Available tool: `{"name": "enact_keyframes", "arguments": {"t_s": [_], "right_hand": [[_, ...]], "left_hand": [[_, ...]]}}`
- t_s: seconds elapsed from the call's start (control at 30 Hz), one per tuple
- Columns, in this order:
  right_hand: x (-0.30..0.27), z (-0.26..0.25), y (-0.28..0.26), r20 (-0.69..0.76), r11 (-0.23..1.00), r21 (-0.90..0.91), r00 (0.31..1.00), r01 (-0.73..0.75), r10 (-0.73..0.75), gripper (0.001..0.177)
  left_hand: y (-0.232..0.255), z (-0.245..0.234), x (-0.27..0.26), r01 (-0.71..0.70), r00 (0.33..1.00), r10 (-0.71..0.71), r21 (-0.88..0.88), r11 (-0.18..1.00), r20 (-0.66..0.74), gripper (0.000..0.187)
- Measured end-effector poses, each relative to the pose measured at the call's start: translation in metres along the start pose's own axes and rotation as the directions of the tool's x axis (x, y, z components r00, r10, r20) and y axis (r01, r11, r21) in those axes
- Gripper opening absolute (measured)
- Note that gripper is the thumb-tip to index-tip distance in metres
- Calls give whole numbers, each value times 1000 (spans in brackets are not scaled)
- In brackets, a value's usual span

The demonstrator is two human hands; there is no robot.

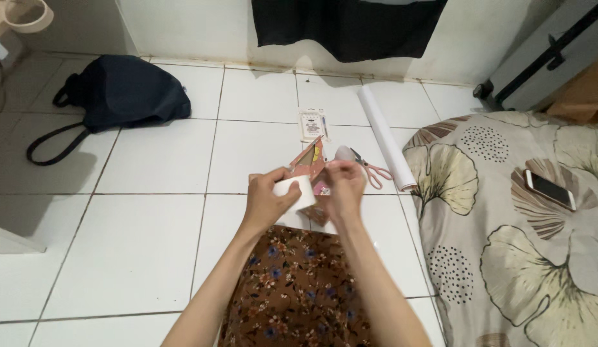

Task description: The person sits on the floor and wraps a small box with patterned wrapping paper. They use scissors to cut the paper, fold the edges, and secure the package with adhesive tape. The person then places a small pink item inside the box and closes the lid.

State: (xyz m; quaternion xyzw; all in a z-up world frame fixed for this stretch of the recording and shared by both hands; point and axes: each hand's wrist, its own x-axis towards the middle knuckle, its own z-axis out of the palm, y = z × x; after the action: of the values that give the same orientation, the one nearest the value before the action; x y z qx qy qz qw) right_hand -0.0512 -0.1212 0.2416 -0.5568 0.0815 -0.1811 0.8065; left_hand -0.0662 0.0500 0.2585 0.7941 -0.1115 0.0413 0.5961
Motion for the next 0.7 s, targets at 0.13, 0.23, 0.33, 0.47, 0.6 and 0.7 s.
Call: {"name": "enact_keyframes", "arguments": {"t_s": [0.13, 0.23, 0.33, 0.47, 0.6, 0.7], "right_hand": [[11, -21, -6, 169, 971, 226, 985, -71, 33, 13], [12, -35, -10, 255, 941, 227, 948, -250, 191, 31], [11, -43, -11, 287, 895, 304, 927, -328, 242, 41], [19, -60, -7, 199, 865, 335, 925, -374, 323, 33], [28, -77, -4, 150, 861, 357, 932, -363, 331, 30], [34, -88, 0, 93, 869, 333, 929, -367, 357, 28]], "left_hand": [[-30, -13, -1, -87, 995, 100, 377, 922, -16, 20], [-78, -21, 2, -152, 986, 165, 494, 856, 17, 21], [-136, -29, -2, -126, 988, 153, 622, 773, 11, 22], [-197, -35, -20, 11, 997, -69, 772, 635, 42, 25], [-208, -26, -22, 170, 925, -379, 891, 421, 2, 23], [-193, -1, -7, 177, 970, -236, 821, 542, -53, 61]]}}
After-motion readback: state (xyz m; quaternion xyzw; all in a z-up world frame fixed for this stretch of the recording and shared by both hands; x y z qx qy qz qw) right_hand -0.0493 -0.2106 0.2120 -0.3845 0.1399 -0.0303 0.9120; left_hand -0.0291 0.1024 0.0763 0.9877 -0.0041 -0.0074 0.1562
